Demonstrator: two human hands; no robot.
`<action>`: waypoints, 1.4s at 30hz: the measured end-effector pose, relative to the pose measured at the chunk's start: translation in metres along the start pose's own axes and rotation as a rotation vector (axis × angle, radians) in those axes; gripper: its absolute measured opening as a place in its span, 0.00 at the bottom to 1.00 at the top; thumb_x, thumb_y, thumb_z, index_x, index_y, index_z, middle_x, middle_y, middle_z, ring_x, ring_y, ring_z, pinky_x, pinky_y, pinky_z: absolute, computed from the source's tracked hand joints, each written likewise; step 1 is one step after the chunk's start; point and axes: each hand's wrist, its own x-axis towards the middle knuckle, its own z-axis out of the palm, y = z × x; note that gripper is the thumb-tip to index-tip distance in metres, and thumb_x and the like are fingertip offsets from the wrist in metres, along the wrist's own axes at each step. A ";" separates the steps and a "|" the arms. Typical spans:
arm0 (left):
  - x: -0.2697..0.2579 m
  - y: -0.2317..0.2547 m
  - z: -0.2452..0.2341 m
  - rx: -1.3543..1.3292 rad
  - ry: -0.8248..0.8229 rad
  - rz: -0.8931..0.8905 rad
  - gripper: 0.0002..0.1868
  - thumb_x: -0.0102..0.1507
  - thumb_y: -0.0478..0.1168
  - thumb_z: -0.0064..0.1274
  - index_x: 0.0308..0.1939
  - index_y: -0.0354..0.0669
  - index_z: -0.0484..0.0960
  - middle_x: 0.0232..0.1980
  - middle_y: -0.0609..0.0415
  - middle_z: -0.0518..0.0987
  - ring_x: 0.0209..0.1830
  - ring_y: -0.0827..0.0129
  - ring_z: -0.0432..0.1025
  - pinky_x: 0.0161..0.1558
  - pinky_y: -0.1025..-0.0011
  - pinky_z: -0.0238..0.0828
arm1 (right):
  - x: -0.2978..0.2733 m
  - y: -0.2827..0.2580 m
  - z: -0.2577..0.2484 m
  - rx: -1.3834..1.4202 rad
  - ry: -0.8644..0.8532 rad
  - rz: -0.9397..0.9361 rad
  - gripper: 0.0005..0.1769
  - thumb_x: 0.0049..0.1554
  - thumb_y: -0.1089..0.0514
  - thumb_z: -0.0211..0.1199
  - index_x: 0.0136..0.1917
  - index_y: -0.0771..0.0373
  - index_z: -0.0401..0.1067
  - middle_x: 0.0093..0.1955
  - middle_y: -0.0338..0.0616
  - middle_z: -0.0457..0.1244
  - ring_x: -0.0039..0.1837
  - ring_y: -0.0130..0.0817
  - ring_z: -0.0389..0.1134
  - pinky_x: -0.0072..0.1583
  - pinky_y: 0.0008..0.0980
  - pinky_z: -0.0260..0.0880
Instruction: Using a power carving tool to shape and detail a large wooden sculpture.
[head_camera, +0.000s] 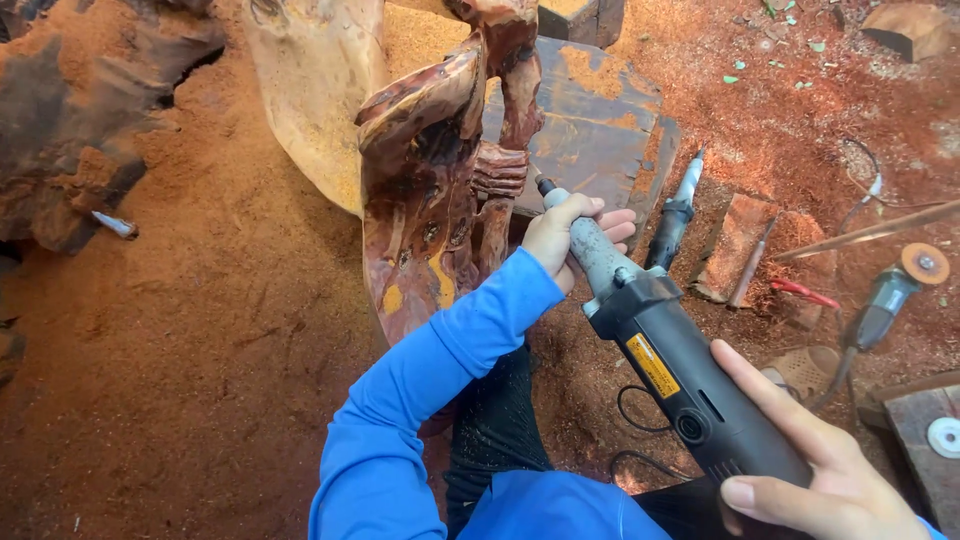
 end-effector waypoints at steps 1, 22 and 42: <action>0.002 -0.001 -0.001 -0.015 -0.017 -0.012 0.12 0.61 0.40 0.54 0.46 0.43 0.72 0.55 0.29 0.82 0.47 0.49 0.81 0.47 0.53 0.81 | -0.002 -0.003 -0.001 -0.022 0.042 0.033 0.70 0.39 0.70 0.77 0.87 0.29 0.57 0.27 0.67 0.71 0.24 0.52 0.74 0.29 0.39 0.68; 0.030 -0.027 0.004 -0.519 -0.536 0.083 0.08 0.65 0.37 0.50 0.33 0.37 0.79 0.68 0.31 0.74 0.60 0.47 0.77 0.54 0.51 0.81 | -0.011 -0.101 0.022 -1.263 0.431 0.326 0.58 0.39 0.43 0.78 0.72 -0.10 0.55 0.58 -0.01 0.73 0.51 0.17 0.84 0.59 0.18 0.79; 0.016 -0.024 0.009 -0.689 -0.763 0.050 0.22 0.66 0.38 0.49 0.60 0.24 0.77 0.67 0.40 0.76 0.60 0.54 0.76 0.59 0.55 0.79 | -0.034 -0.095 0.067 -1.071 0.512 -0.236 0.52 0.33 0.61 0.74 0.70 0.25 0.76 0.56 0.17 0.79 0.56 0.18 0.80 0.58 0.25 0.72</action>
